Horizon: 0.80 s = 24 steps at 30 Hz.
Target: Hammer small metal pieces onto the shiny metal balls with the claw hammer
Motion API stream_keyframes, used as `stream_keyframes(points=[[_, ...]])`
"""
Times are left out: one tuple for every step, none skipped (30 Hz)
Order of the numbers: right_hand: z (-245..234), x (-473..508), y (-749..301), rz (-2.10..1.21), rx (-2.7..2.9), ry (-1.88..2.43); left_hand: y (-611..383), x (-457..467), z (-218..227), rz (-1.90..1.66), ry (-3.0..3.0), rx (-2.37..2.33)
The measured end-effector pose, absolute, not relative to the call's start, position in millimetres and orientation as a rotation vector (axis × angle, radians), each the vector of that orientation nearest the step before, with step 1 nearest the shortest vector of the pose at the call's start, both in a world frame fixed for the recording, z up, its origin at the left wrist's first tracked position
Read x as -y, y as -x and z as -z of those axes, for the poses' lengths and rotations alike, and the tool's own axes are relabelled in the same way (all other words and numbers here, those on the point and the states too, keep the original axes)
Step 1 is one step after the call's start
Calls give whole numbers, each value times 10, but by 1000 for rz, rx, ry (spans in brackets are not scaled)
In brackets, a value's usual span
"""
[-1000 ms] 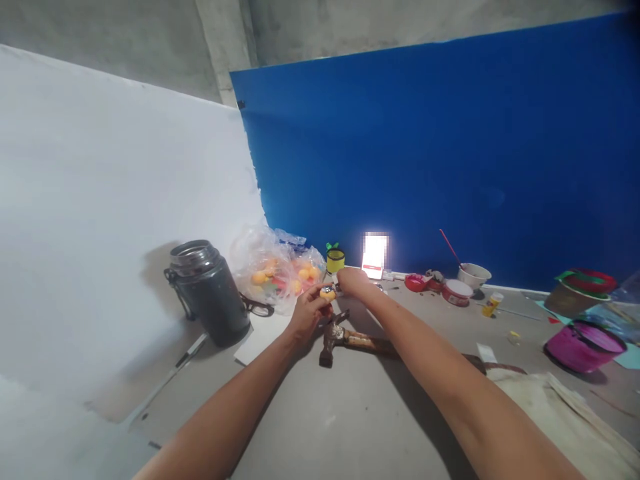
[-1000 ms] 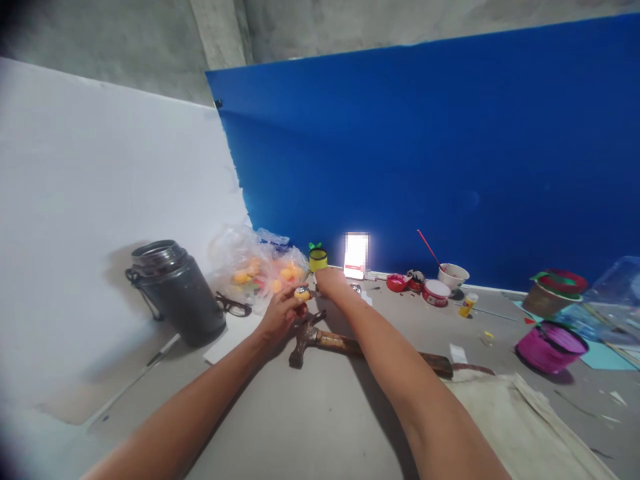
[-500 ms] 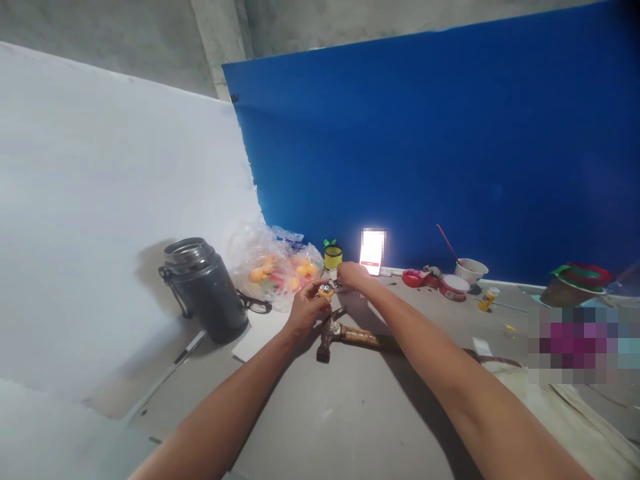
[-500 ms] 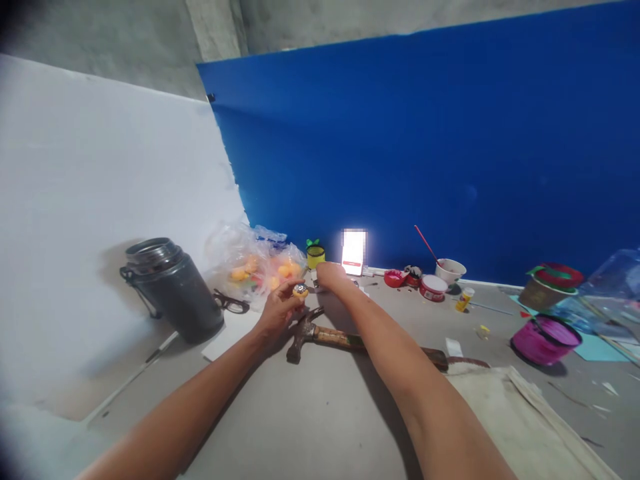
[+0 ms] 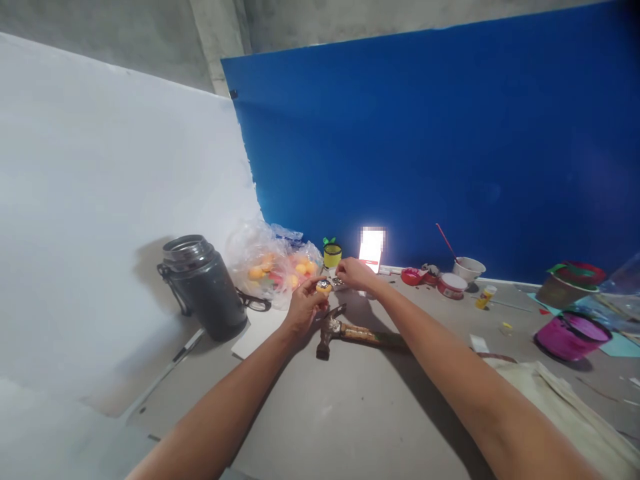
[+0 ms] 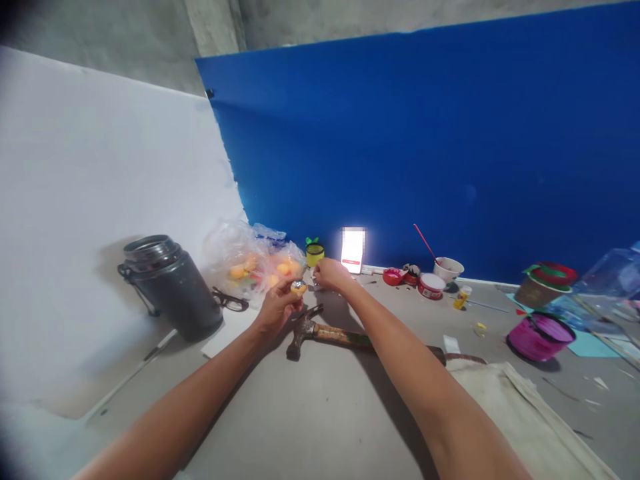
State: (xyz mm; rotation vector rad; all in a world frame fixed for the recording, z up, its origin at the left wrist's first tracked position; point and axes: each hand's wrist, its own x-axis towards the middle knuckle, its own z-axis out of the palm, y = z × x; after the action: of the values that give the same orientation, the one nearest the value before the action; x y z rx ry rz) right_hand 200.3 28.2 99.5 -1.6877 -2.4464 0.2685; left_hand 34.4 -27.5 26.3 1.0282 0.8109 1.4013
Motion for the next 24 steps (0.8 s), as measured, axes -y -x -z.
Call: stream_keyframes(points=[[-979, -203, -2052, -283, 2457, 1662, -339, 264, -252, -1403, -1031, -812], [-947, -115, -2103, -299, 2471, 1643, -336, 254, -239, -1402, -1036, -815], [-901, -22, -2153, -311, 2478, 1644, -336, 245, -224, -1400, -1045, -821], [-846, 73, -2201, -329, 2493, 1647, -337, 241, -208, -1395, -1057, -829], [-784, 164, -2246, -344, 2502, 1663, -342, 241, -193, -1385, -1074, -841], [-722, 247, -2286, -357, 2507, 1679, -348, 248, -180, -1373, -1096, -855], [-664, 316, -2321, -372, 2513, 1692, -355, 260, -171, -1354, -1124, -874], [-612, 370, -2352, -388, 2518, 1702, -362, 276, -167, -1335, -1157, -896], [-570, 409, -2379, -405, 2523, 1707, -369, 295, -169, -1317, -1189, -916], [-536, 433, -2402, -423, 2528, 1708, -374, 316, -175, -1300, -1220, -934], [-511, 445, -2423, -441, 2533, 1705, -377, 336, -186, -1290, -1247, -947], [-494, 449, -2442, -458, 2536, 1698, -380, 354, -200, -1282, -1272, -955], [-483, 447, -2460, -478, 2534, 1685, -381, 370, -215, -1277, -1298, -962], [-476, 444, -2478, -504, 2528, 1668, -382, 384, -231, -1274, -1324, -971], [-471, 441, -2495, -535, 2517, 1645, -384, 397, -247, -1269, -1350, -982], [-468, 439, -2511, -568, 2501, 1621, -388, 410, -262, -1262, -1374, -994], [-465, 440, -2527, -602, 2479, 1600, -394, 423, -277, -1255, -1393, -1006], [-461, 442, -2542, -632, 2454, 1585, -401, 437, -291, -1246, -1405, -1013], [-457, 444, -2556, -655, 2427, 1577, -409, 451, -306, -1239, -1411, -1013], [-451, 446, -2568, -674, 2400, 1571, -419, 467, -321, -1229, -1414, -1009], [-443, 446, -2580, -694, 2373, 1562, -428, 482, -336, -1222, -1411, -1003], [-434, 444, -2589, -719, 2342, 1545, -437, 496, -351, -1215, -1405, -995], [-425, 439, -2598, -751, 2300, 1519, -444, 508, -363, -1208, -1396, -988], [-415, 433, -2605, -791, 2243, 1485, -451, 518, -373, -1200, -1387, -982]])
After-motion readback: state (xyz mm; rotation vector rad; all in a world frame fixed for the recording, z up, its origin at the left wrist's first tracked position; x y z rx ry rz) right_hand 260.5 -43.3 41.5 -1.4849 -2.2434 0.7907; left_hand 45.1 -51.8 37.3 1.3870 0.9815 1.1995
